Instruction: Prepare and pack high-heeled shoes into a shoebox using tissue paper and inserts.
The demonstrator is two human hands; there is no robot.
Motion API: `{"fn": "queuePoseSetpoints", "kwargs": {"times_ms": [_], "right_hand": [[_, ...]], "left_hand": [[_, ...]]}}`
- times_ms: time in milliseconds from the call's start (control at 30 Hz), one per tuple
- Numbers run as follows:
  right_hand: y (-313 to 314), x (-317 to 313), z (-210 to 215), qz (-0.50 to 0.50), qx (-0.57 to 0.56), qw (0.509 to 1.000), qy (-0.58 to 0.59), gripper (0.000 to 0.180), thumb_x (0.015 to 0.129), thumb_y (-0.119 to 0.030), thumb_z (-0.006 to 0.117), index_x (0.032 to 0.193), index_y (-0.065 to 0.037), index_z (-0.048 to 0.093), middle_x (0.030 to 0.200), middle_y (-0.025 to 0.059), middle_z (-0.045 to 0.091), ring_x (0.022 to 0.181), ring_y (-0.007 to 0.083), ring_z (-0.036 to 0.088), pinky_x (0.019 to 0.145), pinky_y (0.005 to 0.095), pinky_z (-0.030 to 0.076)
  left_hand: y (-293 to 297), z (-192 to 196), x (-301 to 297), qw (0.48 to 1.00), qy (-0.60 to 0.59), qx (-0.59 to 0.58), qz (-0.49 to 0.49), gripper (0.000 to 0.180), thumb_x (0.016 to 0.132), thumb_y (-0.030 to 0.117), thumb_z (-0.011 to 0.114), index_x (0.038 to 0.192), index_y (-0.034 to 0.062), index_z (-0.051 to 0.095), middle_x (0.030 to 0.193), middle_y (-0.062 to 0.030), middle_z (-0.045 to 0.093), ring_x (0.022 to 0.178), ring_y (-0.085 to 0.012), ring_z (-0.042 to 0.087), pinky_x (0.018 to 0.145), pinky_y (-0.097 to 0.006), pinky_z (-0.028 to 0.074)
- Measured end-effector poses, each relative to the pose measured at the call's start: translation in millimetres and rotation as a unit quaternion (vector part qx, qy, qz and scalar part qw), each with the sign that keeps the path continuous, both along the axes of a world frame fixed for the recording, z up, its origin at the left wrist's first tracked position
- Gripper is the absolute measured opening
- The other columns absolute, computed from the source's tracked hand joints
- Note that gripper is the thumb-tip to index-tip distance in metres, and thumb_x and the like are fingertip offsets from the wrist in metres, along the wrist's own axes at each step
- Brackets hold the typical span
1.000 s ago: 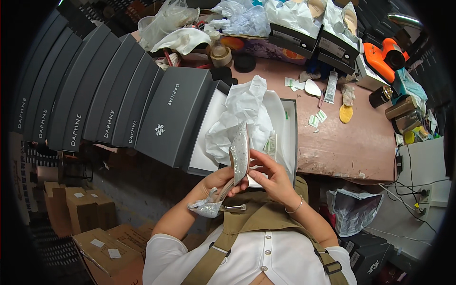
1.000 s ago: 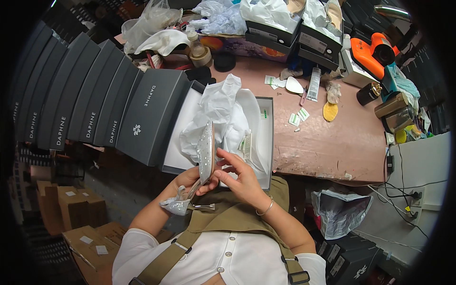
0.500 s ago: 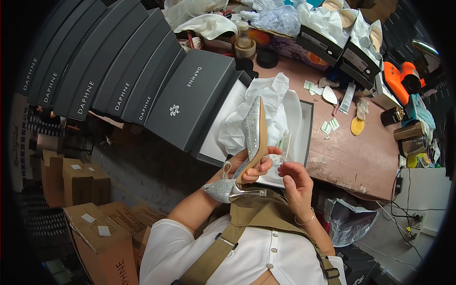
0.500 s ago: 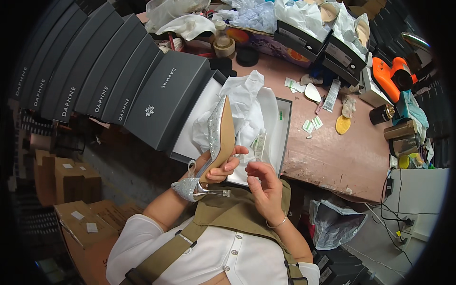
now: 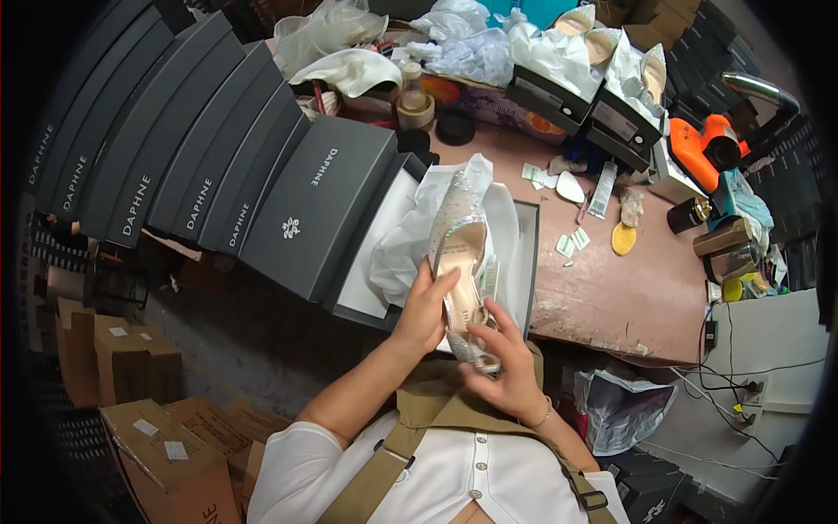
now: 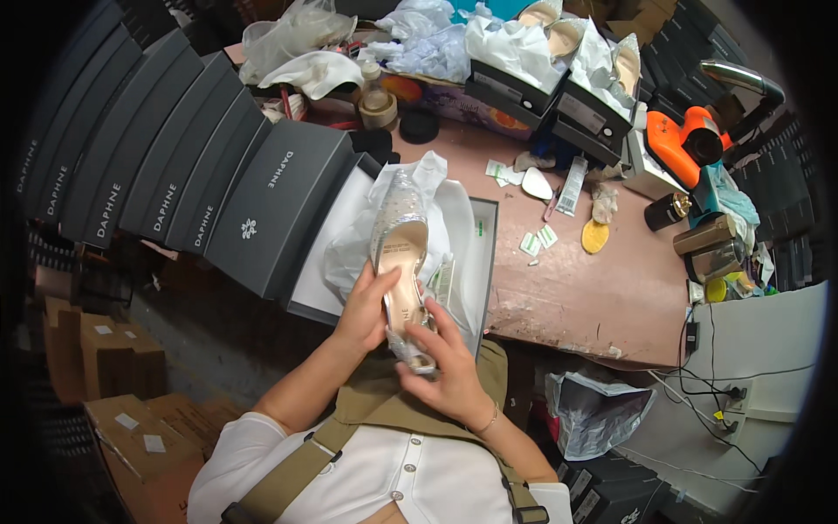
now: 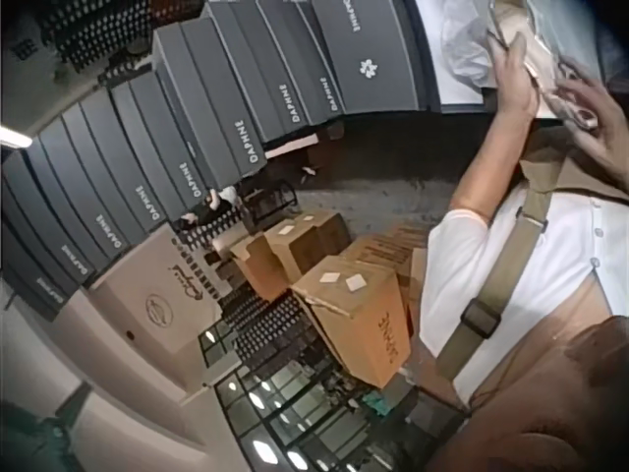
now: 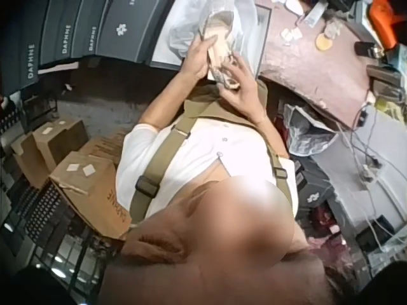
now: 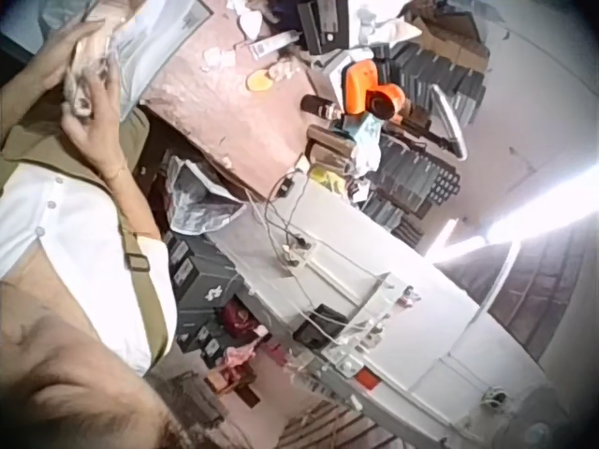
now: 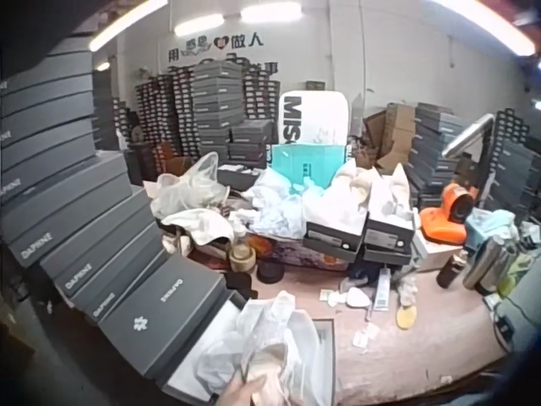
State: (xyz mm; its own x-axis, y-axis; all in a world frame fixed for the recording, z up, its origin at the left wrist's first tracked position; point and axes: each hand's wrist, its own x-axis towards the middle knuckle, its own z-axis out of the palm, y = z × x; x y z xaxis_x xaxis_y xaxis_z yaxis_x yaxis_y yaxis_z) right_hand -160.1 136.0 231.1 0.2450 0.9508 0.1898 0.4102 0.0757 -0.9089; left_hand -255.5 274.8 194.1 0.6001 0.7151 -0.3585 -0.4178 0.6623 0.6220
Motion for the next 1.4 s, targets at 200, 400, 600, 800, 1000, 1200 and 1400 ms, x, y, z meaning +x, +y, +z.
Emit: {"fn": "queuePoseSetpoints", "kwargs": {"times_ms": [200, 400, 600, 800, 1000, 1200, 1400], "right_hand": [[-24, 23, -25, 0.026, -0.072, 0.983, 0.169, 0.046, 0.073, -0.006, 0.065, 0.118, -0.005, 0.06, 0.148, 0.0202, 0.033, 0.132, 0.0286, 0.04, 0.103, 0.0361, 0.036], [-24, 22, -39, 0.055, -0.077, 0.964, 0.247, 0.044, 0.074, -0.008, 0.064, 0.118, -0.006, 0.06, 0.149, 0.0188, 0.031, 0.136, 0.0276, 0.035, 0.108, 0.0372, 0.029], [6, 16, -44, 0.084, -0.027, 0.896, 0.435, 0.066, 0.081, -0.028, 0.069, 0.136, -0.004, 0.042, 0.149, 0.0172, 0.032, 0.138, 0.0301, 0.03, 0.112, 0.0402, 0.023], [65, 34, -85, 0.047, -0.105, 0.993, -0.027, 0.073, 0.085, -0.033, 0.068, 0.139, 0.001, 0.033, 0.141, 0.0232, 0.039, 0.127, 0.0357, 0.044, 0.1, 0.0421, 0.042], [95, 46, -93, -0.088, -0.249, 0.935, -0.238, 0.083, 0.075, -0.023, 0.074, 0.141, -0.002, 0.028, 0.124, 0.0275, 0.045, 0.1, 0.0435, 0.057, 0.084, 0.0473, 0.049], [84, 61, -142, -0.162, -0.097, 0.973, -0.129, 0.095, 0.067, -0.014, 0.074, 0.146, -0.003, 0.021, 0.123, 0.0272, 0.048, 0.104, 0.0422, 0.057, 0.087, 0.0441, 0.048], [75, 46, -65, -0.162, -0.012, 0.899, 0.407, 0.08, 0.079, -0.003, 0.063, 0.146, 0.001, 0.019, 0.125, 0.0174, 0.051, 0.108, 0.02, 0.055, 0.086, 0.0302, 0.048]], "left_hand": [[-25, 5, -6, 0.99, 0.003, 0.136, -0.026, 0.064, 0.09, 0.001, 0.055, 0.145, 0.0018, 0.021, 0.134, -0.0097, 0.044, 0.122, -0.0163, 0.044, 0.104, -0.032, 0.037], [-30, 6, -12, 0.979, 0.03, 0.202, -0.018, 0.068, 0.092, 0.004, 0.054, 0.147, 0.0012, 0.014, 0.133, -0.0109, 0.044, 0.114, -0.017, 0.051, 0.098, -0.032, 0.042], [-5, -3, -24, 0.978, 0.046, 0.204, 0.007, 0.061, 0.095, 0.009, 0.05, 0.147, 0.0005, 0.018, 0.135, -0.0125, 0.043, 0.11, -0.0172, 0.054, 0.095, -0.033, 0.045], [70, -20, -26, 0.76, 0.369, 0.533, 0.041, 0.063, 0.089, 0.01, 0.056, 0.145, 0.0, 0.027, 0.14, -0.0247, 0.036, 0.131, -0.0359, 0.037, 0.108, -0.039, 0.031], [22, -10, -13, 0.724, 0.306, 0.612, -0.087, 0.051, 0.085, 0.014, 0.064, 0.13, -0.0009, 0.049, 0.138, -0.0251, 0.042, 0.127, -0.0393, 0.043, 0.106, -0.041, 0.035], [-31, -41, -21, 0.754, 0.289, 0.584, -0.085, 0.083, 0.078, 0.025, 0.076, 0.142, -0.0019, 0.031, 0.143, -0.0238, 0.034, 0.13, -0.037, 0.039, 0.107, -0.041, 0.035], [-43, -30, -8, 0.817, 0.248, 0.52, -0.03, 0.092, 0.076, 0.023, 0.078, 0.145, -0.003, 0.023, 0.143, -0.0231, 0.034, 0.131, -0.0312, 0.038, 0.107, -0.038, 0.032]]}}
